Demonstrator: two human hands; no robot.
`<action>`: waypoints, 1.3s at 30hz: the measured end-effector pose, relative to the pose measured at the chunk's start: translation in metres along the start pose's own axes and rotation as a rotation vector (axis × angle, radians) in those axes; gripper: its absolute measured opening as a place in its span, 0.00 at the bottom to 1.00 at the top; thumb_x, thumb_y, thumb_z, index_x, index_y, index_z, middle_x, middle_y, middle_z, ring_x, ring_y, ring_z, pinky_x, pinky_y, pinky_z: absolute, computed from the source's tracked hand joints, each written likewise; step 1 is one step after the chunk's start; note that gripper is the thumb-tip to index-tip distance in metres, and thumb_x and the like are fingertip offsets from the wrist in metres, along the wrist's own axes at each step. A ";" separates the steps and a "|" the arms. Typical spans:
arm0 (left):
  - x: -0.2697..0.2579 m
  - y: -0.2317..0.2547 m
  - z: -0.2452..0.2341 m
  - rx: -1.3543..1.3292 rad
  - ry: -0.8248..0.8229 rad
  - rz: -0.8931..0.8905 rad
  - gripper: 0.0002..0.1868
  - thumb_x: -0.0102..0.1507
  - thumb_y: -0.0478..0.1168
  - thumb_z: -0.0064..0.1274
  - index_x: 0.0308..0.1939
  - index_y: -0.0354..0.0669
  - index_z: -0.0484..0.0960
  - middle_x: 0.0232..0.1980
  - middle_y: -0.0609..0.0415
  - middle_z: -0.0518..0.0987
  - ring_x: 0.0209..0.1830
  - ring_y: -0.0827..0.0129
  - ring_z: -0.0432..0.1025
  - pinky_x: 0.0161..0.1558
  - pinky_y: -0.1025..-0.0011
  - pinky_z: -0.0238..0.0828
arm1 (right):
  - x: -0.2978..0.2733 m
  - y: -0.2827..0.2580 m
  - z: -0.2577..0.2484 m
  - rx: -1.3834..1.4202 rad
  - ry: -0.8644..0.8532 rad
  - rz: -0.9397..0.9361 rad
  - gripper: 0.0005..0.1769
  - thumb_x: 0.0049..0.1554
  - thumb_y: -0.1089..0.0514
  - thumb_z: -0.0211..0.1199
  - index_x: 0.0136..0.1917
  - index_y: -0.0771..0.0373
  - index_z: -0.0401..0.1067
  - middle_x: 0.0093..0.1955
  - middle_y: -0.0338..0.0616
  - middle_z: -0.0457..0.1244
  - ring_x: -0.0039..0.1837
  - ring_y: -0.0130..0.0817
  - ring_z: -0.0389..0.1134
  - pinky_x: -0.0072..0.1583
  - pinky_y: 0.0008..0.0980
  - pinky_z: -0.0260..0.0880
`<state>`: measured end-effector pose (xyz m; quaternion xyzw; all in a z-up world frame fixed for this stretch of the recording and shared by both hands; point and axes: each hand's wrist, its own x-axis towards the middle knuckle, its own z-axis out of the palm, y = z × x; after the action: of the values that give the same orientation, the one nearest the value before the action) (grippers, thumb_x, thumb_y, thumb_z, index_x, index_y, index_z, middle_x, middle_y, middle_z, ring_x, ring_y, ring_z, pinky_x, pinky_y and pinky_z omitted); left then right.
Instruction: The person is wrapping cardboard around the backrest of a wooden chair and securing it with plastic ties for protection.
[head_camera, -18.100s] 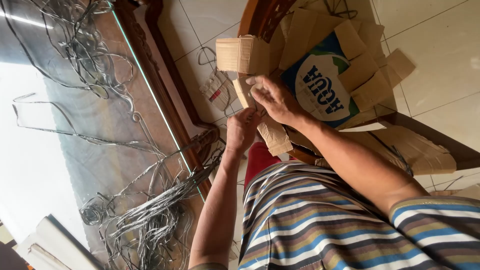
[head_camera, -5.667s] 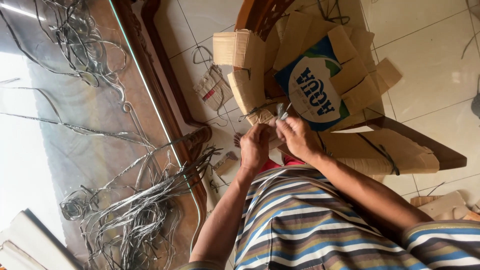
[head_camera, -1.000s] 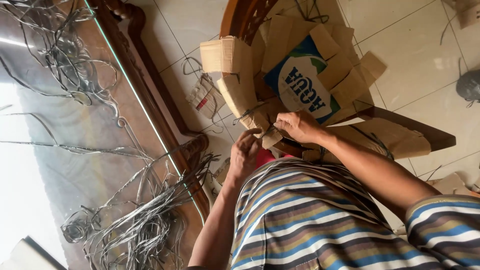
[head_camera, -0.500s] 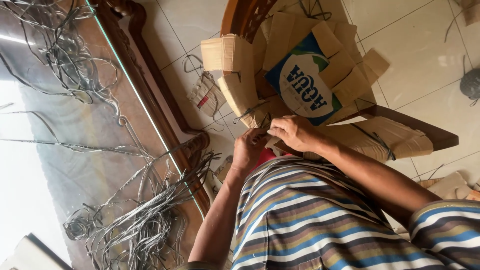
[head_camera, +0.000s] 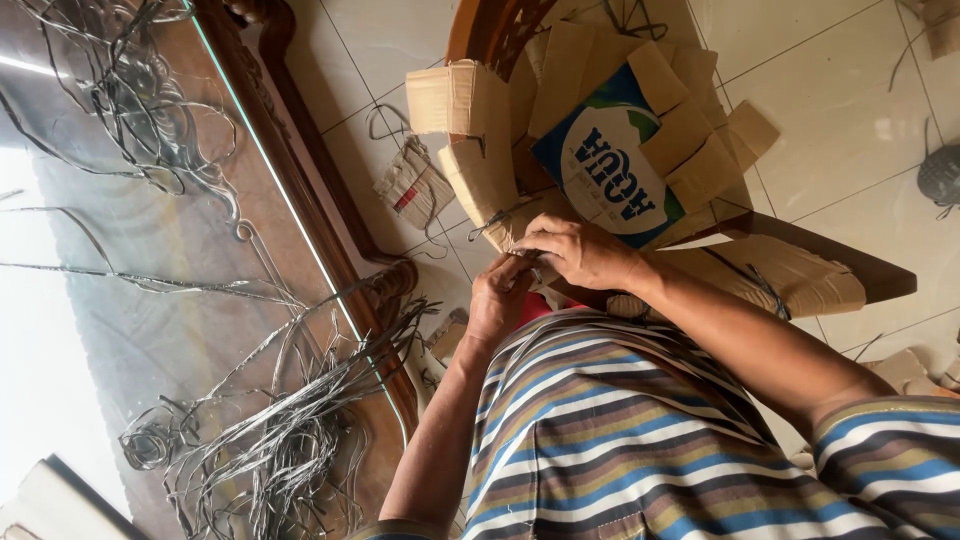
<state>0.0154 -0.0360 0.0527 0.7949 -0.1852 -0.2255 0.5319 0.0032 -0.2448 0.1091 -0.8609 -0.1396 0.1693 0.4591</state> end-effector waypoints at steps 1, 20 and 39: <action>0.000 -0.001 -0.001 0.001 0.002 0.000 0.09 0.62 0.32 0.58 0.43 0.49 0.87 0.37 0.49 0.81 0.39 0.52 0.80 0.42 0.62 0.77 | 0.000 0.007 0.006 0.000 -0.001 -0.002 0.13 0.63 0.68 0.56 0.61 0.71 0.71 0.58 0.57 0.65 0.60 0.53 0.71 0.62 0.50 0.72; 0.009 -0.002 0.008 -0.047 0.076 -0.441 0.11 0.65 0.48 0.59 0.41 0.46 0.87 0.29 0.56 0.85 0.34 0.68 0.81 0.41 0.66 0.76 | -0.016 0.027 0.050 -0.212 0.303 0.059 0.08 0.61 0.53 0.64 0.48 0.59 0.74 0.45 0.44 0.66 0.51 0.45 0.71 0.53 0.42 0.72; 0.008 0.019 0.005 0.052 0.080 -0.501 0.20 0.67 0.46 0.51 0.61 0.49 0.67 0.39 0.53 0.87 0.48 0.54 0.80 0.52 0.54 0.72 | -0.009 0.036 0.085 -0.218 0.478 0.061 0.06 0.56 0.59 0.67 0.48 0.55 0.73 0.43 0.40 0.67 0.48 0.41 0.70 0.52 0.39 0.72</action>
<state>0.0187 -0.0510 0.0676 0.8377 0.0331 -0.3137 0.4458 -0.0374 -0.2049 0.0364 -0.9246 -0.0186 -0.0410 0.3784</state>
